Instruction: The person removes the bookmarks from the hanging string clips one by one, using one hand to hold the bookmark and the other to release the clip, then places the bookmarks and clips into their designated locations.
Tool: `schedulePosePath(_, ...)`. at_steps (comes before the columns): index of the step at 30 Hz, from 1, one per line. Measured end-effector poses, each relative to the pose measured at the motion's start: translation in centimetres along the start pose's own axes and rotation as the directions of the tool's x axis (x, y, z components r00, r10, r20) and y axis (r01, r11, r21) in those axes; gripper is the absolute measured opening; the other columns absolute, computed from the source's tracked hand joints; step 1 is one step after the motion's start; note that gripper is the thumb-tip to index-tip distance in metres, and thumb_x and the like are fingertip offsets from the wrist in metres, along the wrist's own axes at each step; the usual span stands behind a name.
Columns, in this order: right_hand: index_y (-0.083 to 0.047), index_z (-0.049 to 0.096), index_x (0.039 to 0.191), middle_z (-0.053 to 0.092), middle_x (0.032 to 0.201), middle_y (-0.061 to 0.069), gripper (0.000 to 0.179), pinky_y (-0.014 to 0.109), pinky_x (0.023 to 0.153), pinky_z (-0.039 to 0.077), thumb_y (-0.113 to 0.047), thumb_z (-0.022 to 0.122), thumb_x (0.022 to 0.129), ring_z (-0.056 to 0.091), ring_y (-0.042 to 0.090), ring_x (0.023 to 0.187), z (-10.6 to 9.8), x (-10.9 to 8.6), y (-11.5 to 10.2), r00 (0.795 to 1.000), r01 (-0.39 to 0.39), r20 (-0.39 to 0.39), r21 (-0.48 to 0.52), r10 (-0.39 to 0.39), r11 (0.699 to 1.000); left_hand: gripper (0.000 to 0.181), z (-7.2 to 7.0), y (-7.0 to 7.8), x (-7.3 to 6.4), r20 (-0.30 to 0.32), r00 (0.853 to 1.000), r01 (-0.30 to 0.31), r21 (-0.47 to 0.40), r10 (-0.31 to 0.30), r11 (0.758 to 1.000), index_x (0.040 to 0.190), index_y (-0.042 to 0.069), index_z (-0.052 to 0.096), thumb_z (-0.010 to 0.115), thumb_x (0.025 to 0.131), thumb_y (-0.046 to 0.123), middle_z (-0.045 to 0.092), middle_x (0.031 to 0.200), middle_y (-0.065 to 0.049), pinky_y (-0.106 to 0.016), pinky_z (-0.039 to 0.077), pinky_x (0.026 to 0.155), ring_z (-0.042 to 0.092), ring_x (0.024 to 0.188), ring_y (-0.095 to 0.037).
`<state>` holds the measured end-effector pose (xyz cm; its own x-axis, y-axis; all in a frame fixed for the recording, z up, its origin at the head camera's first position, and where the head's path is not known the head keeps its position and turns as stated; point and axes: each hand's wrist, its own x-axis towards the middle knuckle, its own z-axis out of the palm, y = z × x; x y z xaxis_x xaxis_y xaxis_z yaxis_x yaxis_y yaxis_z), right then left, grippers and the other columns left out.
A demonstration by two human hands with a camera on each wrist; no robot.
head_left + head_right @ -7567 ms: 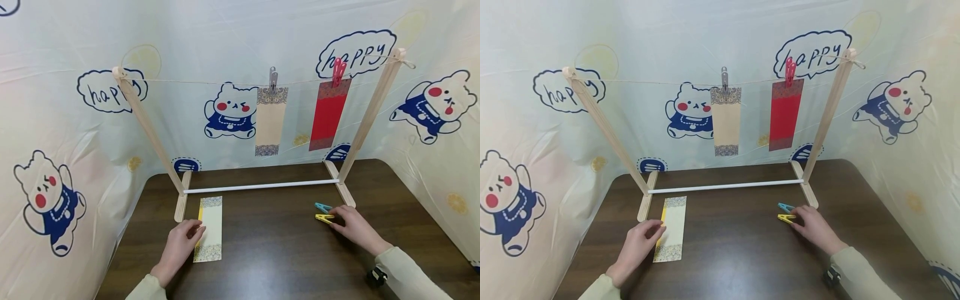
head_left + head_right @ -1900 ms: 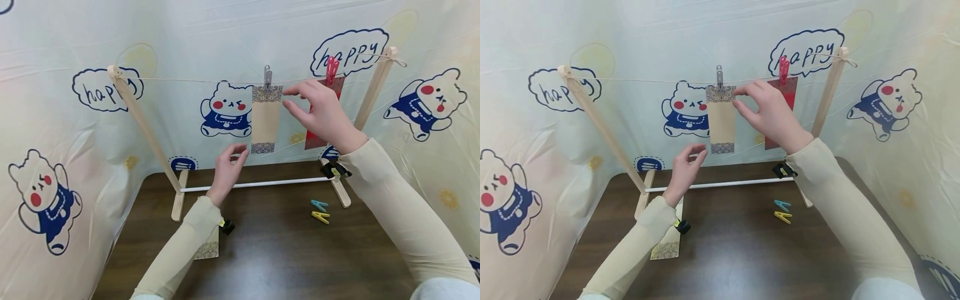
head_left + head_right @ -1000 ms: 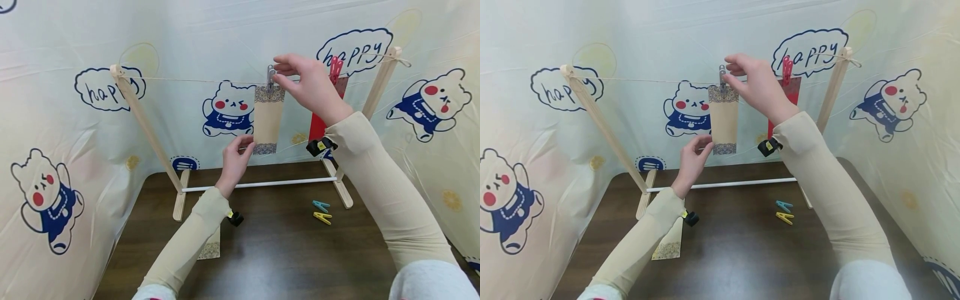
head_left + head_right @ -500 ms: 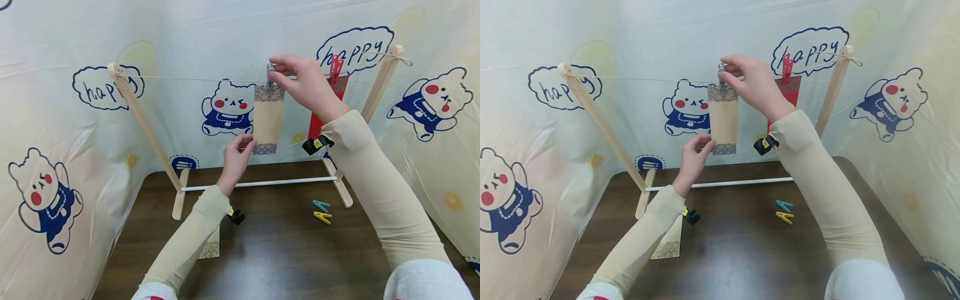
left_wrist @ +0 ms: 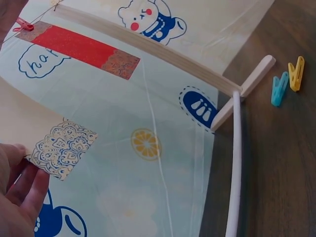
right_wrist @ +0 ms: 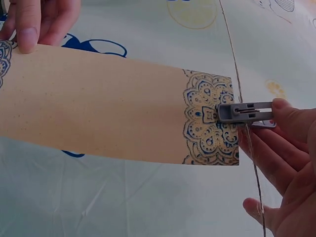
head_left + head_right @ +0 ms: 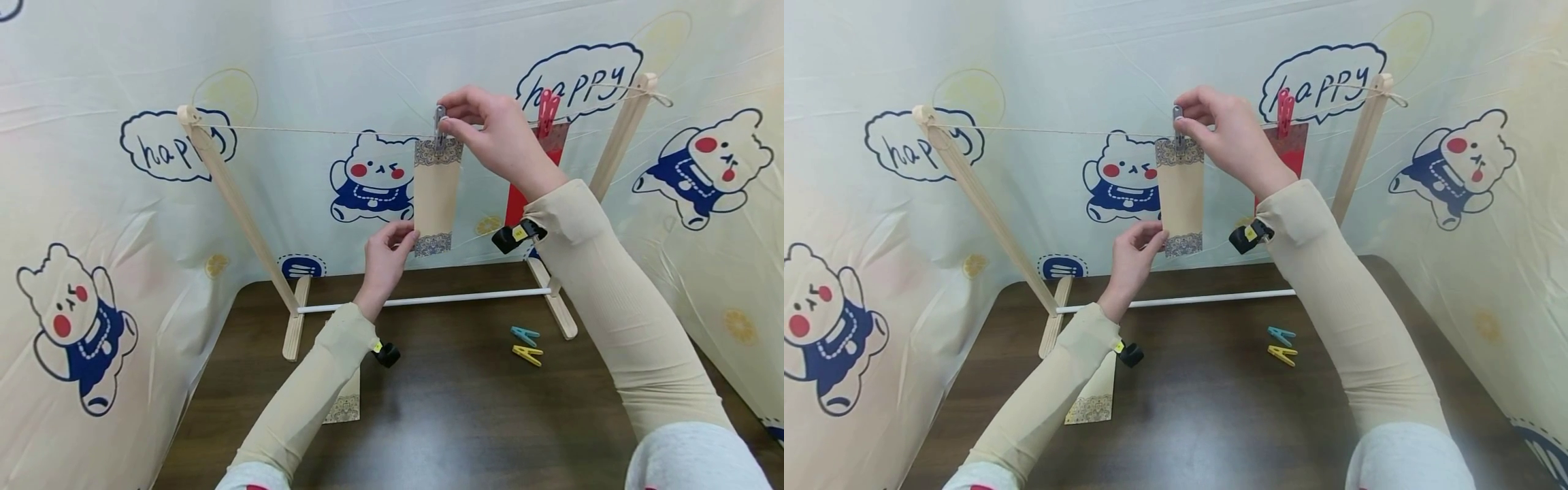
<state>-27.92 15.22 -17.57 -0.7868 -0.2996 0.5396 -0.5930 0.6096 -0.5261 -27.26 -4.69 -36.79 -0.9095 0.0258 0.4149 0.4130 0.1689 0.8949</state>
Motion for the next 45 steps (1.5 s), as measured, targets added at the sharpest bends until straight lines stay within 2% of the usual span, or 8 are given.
schedulePosePath(7, -0.003, 0.064, 0.129, 0.071, 0.122, 0.007, 0.03, 0.028, 0.105, 0.051, -0.018, 0.066, 0.104, 0.069, 0.018, 0.112, 0.16, 0.0, 0.13, 0.996, 0.075, -0.041, -0.006, -0.075, 0.997, 0.018, 0.12, -0.03, -0.02, -0.01, 1.0, -0.009, -0.016, 0.008, 1.0, 0.116, 0.004, 0.076, 0.071, 0.1, 0.009, 0.076, 0.108, -0.012, -0.032, 0.061, 0.084, 0.07, 0.093, -0.023)
schedulePosePath(12, -0.002, 0.065, 0.12, 0.071, 0.117, 0.007, 0.024, 0.026, 0.102, 0.051, -0.017, 0.067, 0.103, 0.067, 0.015, 0.106, 0.33, -0.12, 0.25, 0.988, 0.126, -0.085, 0.001, -0.126, 0.992, 0.017, 0.09, -0.24, -0.09, -0.011, 1.0, -0.028, 0.003, 0.028, 1.0, 0.115, 0.004, 0.077, 0.071, 0.1, 0.009, 0.076, 0.107, -0.012, -0.032, 0.061, 0.083, 0.07, 0.092, -0.023)
schedulePosePath(18, -0.001, 0.066, 0.118, 0.073, 0.116, 0.007, 0.021, 0.025, 0.101, 0.052, -0.016, 0.066, 0.103, 0.069, 0.015, 0.109, 0.47, -0.19, 0.18, 0.982, 0.133, -0.139, 0.044, -0.126, 0.99, 0.017, 0.03, -0.36, -0.11, -0.011, 0.999, -0.048, 0.006, 0.048, 0.999, 0.115, 0.002, 0.076, 0.071, 0.1, 0.009, 0.076, 0.107, -0.012, -0.03, 0.061, 0.081, 0.07, 0.091, -0.022)
schedulePosePath(26, 0.0, 0.066, 0.121, 0.07, 0.118, 0.01, 0.022, 0.026, 0.101, 0.054, -0.012, 0.066, 0.102, 0.067, 0.015, 0.109, 0.83, -0.06, 0.29, 0.975, 0.123, -0.199, 0.111, -0.1, 0.986, 0.017, -0.18, -0.52, -0.32, -0.014, 0.999, -0.037, 0.004, 0.037, 0.999, 0.115, 0.002, 0.076, 0.071, 0.1, 0.008, 0.076, 0.106, -0.013, -0.031, 0.061, 0.081, 0.07, 0.091, -0.023)
schedulePosePath(34, 0.005, 0.066, 0.12, 0.071, 0.116, 0.011, 0.024, 0.025, 0.099, 0.055, -0.01, 0.066, 0.101, 0.067, 0.011, 0.107, 0.83, 0.16, 0.42, 0.949, 0.211, -0.262, 0.111, -0.176, 0.971, 0.017, -0.25, -0.72, -0.4, -0.006, 0.998, -0.068, 0.015, 0.068, 0.998, 0.114, 0.001, 0.076, 0.071, 0.1, 0.007, 0.076, 0.106, -0.013, -0.029, 0.061, 0.081, 0.071, 0.091, -0.023)
schedulePosePath(41, 0.005, 0.066, 0.119, 0.07, 0.115, 0.011, 0.022, 0.026, 0.099, 0.055, -0.006, 0.067, 0.1, 0.068, 0.013, 0.108, 0.91, 0.29, 0.36, 0.927, 0.245, -0.325, 0.15, -0.186, 0.958, 0.016, -0.17, -0.67, -0.62, -0.003, 0.998, -0.069, 0.02, 0.069, 0.997, 0.114, 0.002, 0.076, 0.071, 0.099, 0.007, 0.076, 0.105, -0.012, -0.028, 0.059, 0.079, 0.071, 0.09, -0.023)
schedulePosePath(45, 0.005, 0.066, 0.118, 0.07, 0.114, 0.011, 0.02, 0.027, 0.099, 0.055, -0.005, 0.068, 0.1, 0.068, 0.013, 0.107, 0.87, 0.24, 0.1, 0.922, 0.254, -0.34, 0.173, -0.184, 0.952, 0.017, -0.21, -0.6, -0.71, -0.003, 0.998, -0.07, 0.008, 0.07, 0.998, 0.114, 0.002, 0.077, 0.071, 0.099, 0.007, 0.076, 0.106, -0.012, -0.027, 0.059, 0.079, 0.071, 0.091, -0.024)
